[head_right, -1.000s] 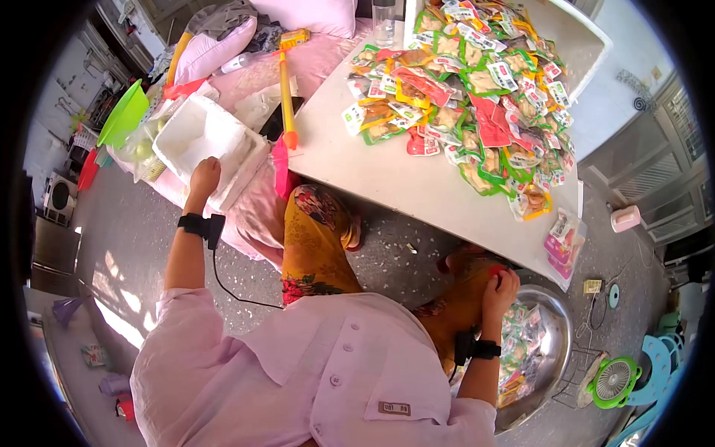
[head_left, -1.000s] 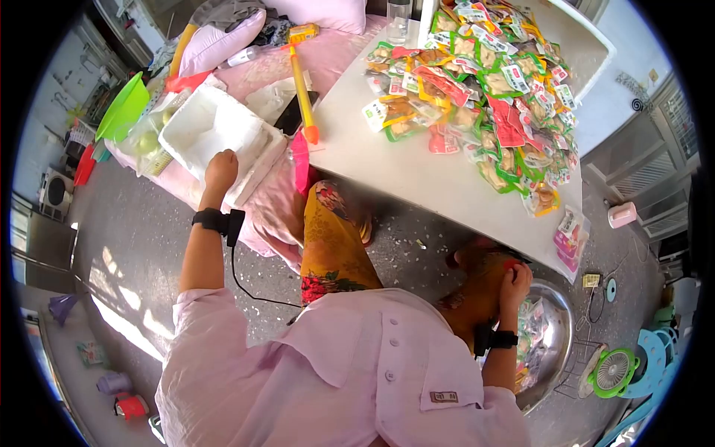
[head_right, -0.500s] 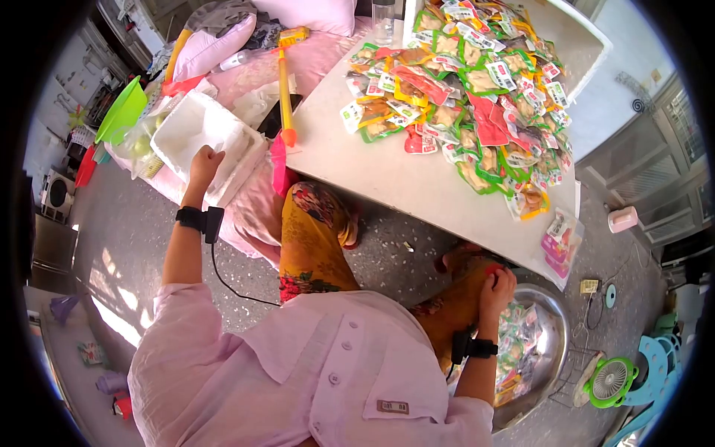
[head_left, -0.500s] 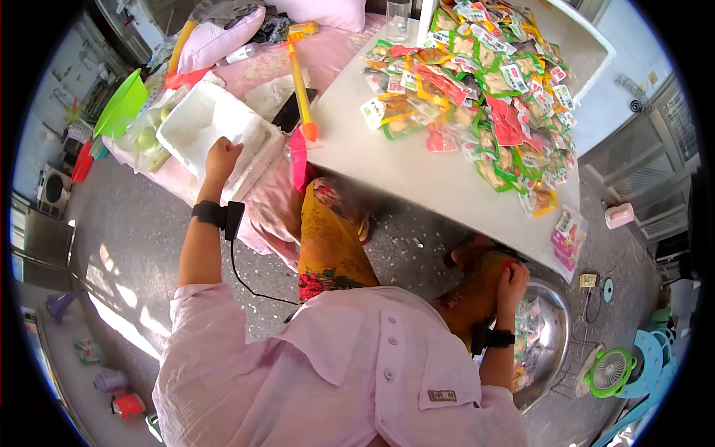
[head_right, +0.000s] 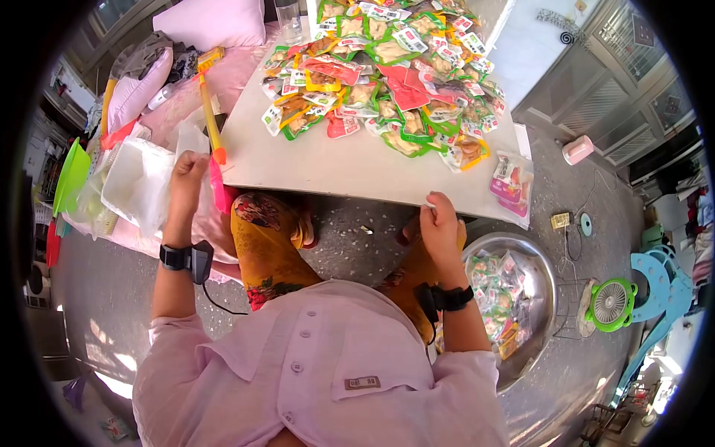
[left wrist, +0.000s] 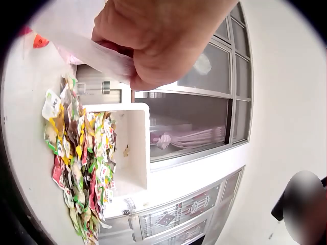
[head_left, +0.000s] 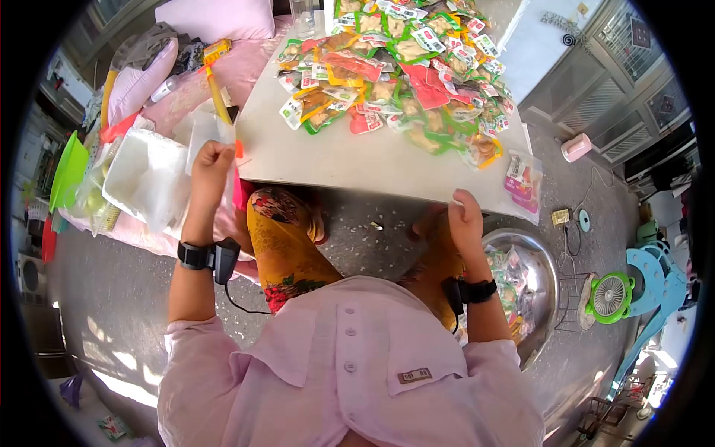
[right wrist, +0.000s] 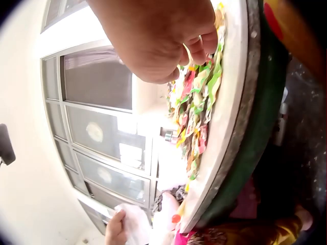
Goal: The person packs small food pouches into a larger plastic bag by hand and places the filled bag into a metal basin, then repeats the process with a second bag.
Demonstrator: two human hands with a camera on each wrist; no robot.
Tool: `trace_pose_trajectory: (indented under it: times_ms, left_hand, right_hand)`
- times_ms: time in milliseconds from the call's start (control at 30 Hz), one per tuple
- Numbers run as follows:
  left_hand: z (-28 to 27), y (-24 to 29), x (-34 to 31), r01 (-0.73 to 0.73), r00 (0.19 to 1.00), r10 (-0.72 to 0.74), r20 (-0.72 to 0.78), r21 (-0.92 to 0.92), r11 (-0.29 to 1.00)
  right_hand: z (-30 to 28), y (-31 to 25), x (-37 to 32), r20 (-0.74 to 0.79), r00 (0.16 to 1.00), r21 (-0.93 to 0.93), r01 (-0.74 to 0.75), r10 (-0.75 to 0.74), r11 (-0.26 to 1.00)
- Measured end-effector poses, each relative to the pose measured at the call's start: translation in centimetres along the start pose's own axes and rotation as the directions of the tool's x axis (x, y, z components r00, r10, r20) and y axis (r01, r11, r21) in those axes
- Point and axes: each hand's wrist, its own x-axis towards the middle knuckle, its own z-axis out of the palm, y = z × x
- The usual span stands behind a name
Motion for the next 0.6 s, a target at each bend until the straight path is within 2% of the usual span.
trace_pose_trajectory:
  times_ms: [33,100,133,200,233,333,433,467,567,600]
  left_hand:
    - [2.1,-0.3,-0.2,0.009,0.998,-0.006,0.061,-0.047,0.999]
    - [6.3,0.0,-1.0,0.062,0.99,-0.046,0.132,-0.118,0.991]
    - [8.2,-0.9,-1.2,0.067,0.986,-0.047,0.158,-0.125,0.99]
    - [11.6,-0.8,-2.1,0.131,0.968,-0.094,0.233,-0.15,0.98]
    - [13.0,-1.1,-2.4,0.168,0.958,-0.126,0.258,-0.146,0.975]
    - [16.0,-1.6,-3.2,0.256,0.93,-0.19,0.314,-0.181,0.95]
    - [17.7,-2.4,-3.7,0.351,0.899,-0.259,0.354,-0.228,0.908]
    - [18.0,-2.6,-3.8,0.386,0.887,-0.286,0.363,-0.242,0.89]
    - [18.6,-3.3,-3.9,0.337,0.902,-0.269,0.337,-0.162,0.927]
    - [18.6,-3.3,-4.0,0.326,0.899,-0.259,0.353,-0.145,0.934]
  right_hand:
    - [0.3,-3.7,0.1,0.102,0.977,0.126,-0.198,0.186,0.972]
    - [3.6,-1.0,1.2,0.172,0.982,0.257,0.029,-0.075,0.966]
    - [4.2,-2.6,1.3,0.271,0.963,0.281,-0.089,0.01,0.956]
    - [6.5,-3.8,1.7,0.38,0.924,0.29,-0.083,-0.036,0.953]
    - [8.1,-3.0,1.9,0.394,0.905,0.287,0.043,-0.159,0.957]
    - [11.6,-3.5,1.7,0.541,0.84,0.495,-0.285,-0.035,0.821]
    - [14.9,-2.1,1.8,0.501,0.86,0.475,-0.177,-0.099,0.862]
    - [15.1,-2.5,1.8,0.472,0.87,0.431,-0.085,-0.144,0.898]
    - [16.5,-1.8,1.7,0.382,0.9,0.383,0.05,-0.208,0.922]
    - [16.4,-1.8,1.7,0.437,0.888,0.445,-0.079,-0.139,0.892]
